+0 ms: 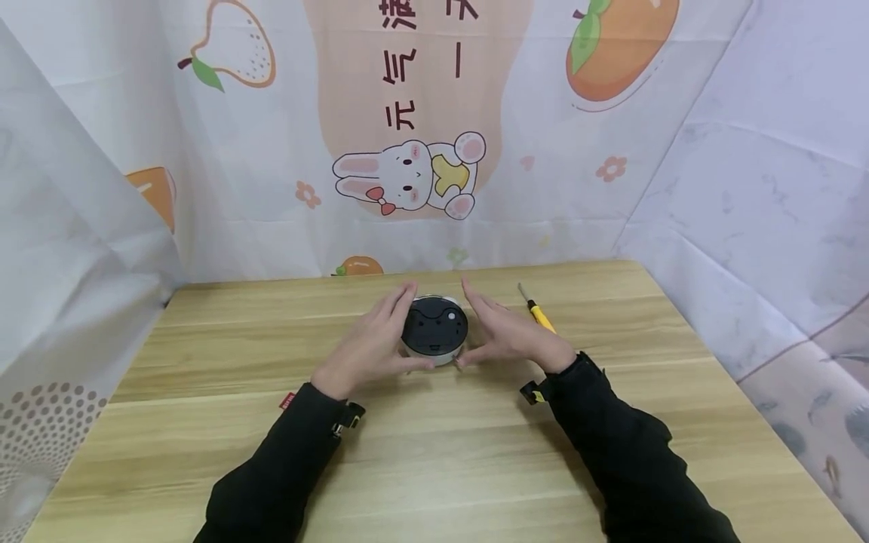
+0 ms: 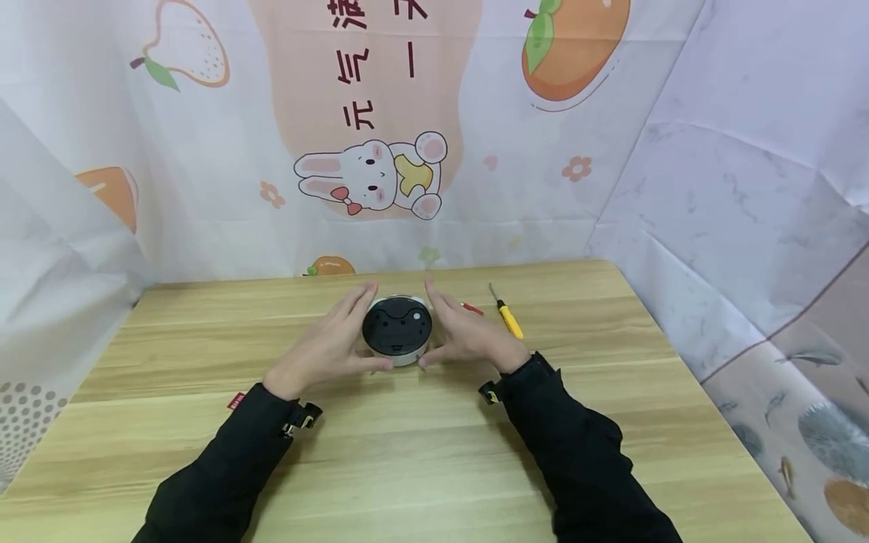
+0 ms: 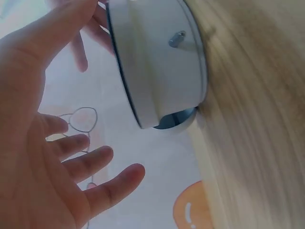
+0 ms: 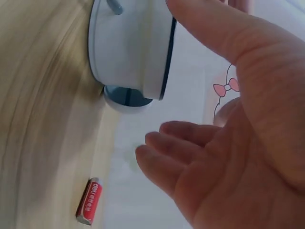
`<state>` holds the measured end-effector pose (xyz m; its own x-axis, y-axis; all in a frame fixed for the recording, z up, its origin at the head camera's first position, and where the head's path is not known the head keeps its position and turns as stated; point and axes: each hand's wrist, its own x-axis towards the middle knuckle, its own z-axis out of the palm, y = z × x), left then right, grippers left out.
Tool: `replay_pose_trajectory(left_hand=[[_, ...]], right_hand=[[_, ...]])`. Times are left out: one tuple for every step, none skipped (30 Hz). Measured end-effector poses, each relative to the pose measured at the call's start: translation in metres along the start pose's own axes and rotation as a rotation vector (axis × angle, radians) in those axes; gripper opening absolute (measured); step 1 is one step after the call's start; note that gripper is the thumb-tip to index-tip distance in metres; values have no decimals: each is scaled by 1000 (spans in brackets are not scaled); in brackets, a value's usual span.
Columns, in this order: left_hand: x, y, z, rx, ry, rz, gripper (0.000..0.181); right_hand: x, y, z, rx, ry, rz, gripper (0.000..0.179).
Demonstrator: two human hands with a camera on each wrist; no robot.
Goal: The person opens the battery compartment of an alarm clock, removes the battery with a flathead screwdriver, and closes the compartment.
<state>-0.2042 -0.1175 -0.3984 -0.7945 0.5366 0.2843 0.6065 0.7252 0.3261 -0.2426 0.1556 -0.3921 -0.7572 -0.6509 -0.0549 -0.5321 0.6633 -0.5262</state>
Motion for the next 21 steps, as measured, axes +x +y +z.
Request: replay_pose_trajectory(left_hand=[[0, -1, 1, -4, -11, -8, 125], [0, -2, 2, -12, -26, -20, 126], [-1, -3, 3, -24, -42, -36, 127], [-1, -3, 3, -40, -59, -55, 129], [-1, -4, 4, -61, -75, -72, 131], [-2, -5, 4, -87, -95, -88, 134], [-2, -6, 5, -112, -114, -103, 136], [-2, -7, 5, -132, -134, -115, 139], [-3, -8, 5, -149, -154, -125, 141], [-3, -9, 5, -161, -171, -129, 142], [-3, -10, 5, -172, -187, -131, 143], [-3, -11, 5, -183, -198, -132, 144], [-3, -12, 5, -184, -205, -130, 143], [-4, -12, 5, -184, -212, -129, 141], [-4, -12, 5, -184, -215, -126, 139], [-4, -13, 5, -184, -215, -121, 137], [-4, -13, 5, -187, -216, -117, 134], [-4, -13, 5, -188, -216, -113, 132], [-4, -13, 4, -185, -221, -109, 129], [-4, -13, 4, -184, -225, -109, 126], [-5, -13, 4, -178, -229, -109, 124]], right_hand=[[0, 1, 1, 4, -13, -4, 134], [0, 2, 2, 9, -25, -5, 134], [1, 3, 2, 14, -39, -6, 132], [1, 4, 3, 23, -53, -6, 131], [1, 5, 4, 32, -66, -5, 129], [2, 6, 4, 39, -77, -3, 127], [2, 7, 4, 40, -87, -3, 124], [2, 7, 4, 36, -94, -4, 122], [2, 7, 5, 32, -102, 0, 119], [2, 7, 5, 26, -108, 3, 118], [3, 7, 5, 21, -113, 4, 116], [3, 7, 6, 14, -116, 5, 115], [3, 7, 7, 4, -118, 8, 115], [4, 7, 7, 4, -120, 14, 115], [5, 7, 8, 3, -121, 21, 116], [5, 7, 9, 1, -118, 23, 117], [6, 7, 10, 4, -115, 26, 117], [6, 7, 11, 1, -113, 28, 118], [6, 8, 12, 0, -113, 32, 118], [6, 8, 12, 2, -113, 34, 118], [6, 8, 13, -3, -111, 37, 119]])
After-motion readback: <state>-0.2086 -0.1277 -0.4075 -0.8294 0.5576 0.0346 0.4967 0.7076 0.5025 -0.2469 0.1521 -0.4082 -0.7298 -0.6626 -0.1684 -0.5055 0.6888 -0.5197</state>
